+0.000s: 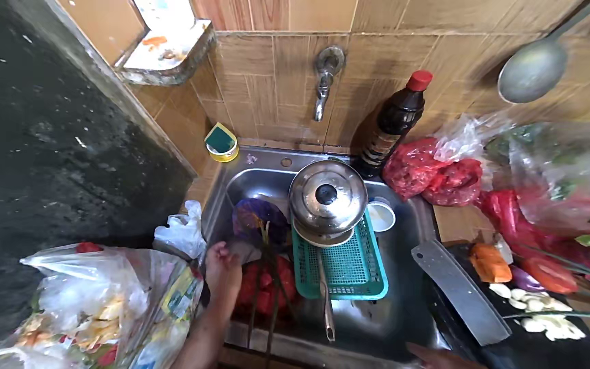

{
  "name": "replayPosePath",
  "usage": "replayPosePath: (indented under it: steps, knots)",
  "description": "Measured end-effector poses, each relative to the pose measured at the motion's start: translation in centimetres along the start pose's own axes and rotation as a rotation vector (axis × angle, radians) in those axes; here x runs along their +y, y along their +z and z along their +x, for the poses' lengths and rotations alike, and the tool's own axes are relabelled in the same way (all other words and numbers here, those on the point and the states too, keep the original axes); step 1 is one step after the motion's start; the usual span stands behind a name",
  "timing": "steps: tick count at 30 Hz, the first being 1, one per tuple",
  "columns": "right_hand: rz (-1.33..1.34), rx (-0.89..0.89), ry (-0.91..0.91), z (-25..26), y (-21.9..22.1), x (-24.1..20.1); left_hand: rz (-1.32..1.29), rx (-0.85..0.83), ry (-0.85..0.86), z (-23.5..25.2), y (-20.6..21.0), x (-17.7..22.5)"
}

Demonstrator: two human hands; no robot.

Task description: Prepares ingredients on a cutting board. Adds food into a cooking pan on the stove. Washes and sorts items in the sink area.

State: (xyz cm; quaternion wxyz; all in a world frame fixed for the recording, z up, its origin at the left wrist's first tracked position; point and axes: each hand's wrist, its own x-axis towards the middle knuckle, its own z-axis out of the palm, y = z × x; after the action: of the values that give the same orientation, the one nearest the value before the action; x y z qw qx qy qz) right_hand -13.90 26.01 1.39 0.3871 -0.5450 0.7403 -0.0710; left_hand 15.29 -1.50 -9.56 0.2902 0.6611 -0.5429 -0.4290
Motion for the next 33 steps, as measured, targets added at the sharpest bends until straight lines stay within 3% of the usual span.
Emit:
replayPosePath:
  steps: [1,4,6,10,14,16,18,21,23,24,25,29,33]
  knots:
    - [-0.007,-0.021,-0.080,2.0,0.2,-1.9,0.136,-0.073,0.102,-1.2,-0.1,-0.4]
    - [-0.030,-0.160,-0.312,8.3,2.0,-7.5,0.545,-0.600,0.383,-3.2,0.5,-1.5]
    - [-0.085,-0.331,-0.415,12.3,3.7,-10.3,0.798,-0.719,0.428,-2.5,0.6,-2.1]
    - [-0.292,-0.464,-0.598,18.2,8.3,-13.0,0.972,-0.652,0.343,0.4,-0.3,-0.7]
    - [-0.513,-0.402,-0.856,20.9,12.5,-13.3,0.964,-0.321,0.303,5.1,-1.8,-0.6]
    - [-0.589,-0.387,-0.814,21.1,13.0,-12.5,0.911,-0.235,0.146,7.9,-2.9,0.4]
    - [-0.654,-0.404,-0.644,20.9,12.7,-12.1,0.849,-0.147,0.077,8.5,-3.5,2.5]
    - [-0.747,-0.452,-0.427,20.2,12.1,-13.3,0.677,0.096,0.338,4.3,-2.6,4.0]
    - [-0.749,-0.382,-0.383,20.1,11.4,-13.4,0.535,0.218,0.622,0.3,-0.9,2.4]
    - [-0.716,-0.316,-0.378,20.3,11.2,-13.3,0.464,0.199,0.691,-1.5,0.0,1.0]
    - [-0.673,-0.262,-0.361,20.8,10.8,-13.4,0.413,0.090,0.646,-3.1,0.5,-0.2]
    - [-0.523,-0.312,-0.243,24.0,9.4,-14.7,0.504,-0.459,0.015,-5.5,0.1,-2.1]
    - [-0.670,-0.348,-0.412,26.0,10.6,-14.2,1.036,-0.841,-0.101,-5.6,0.9,-2.2]
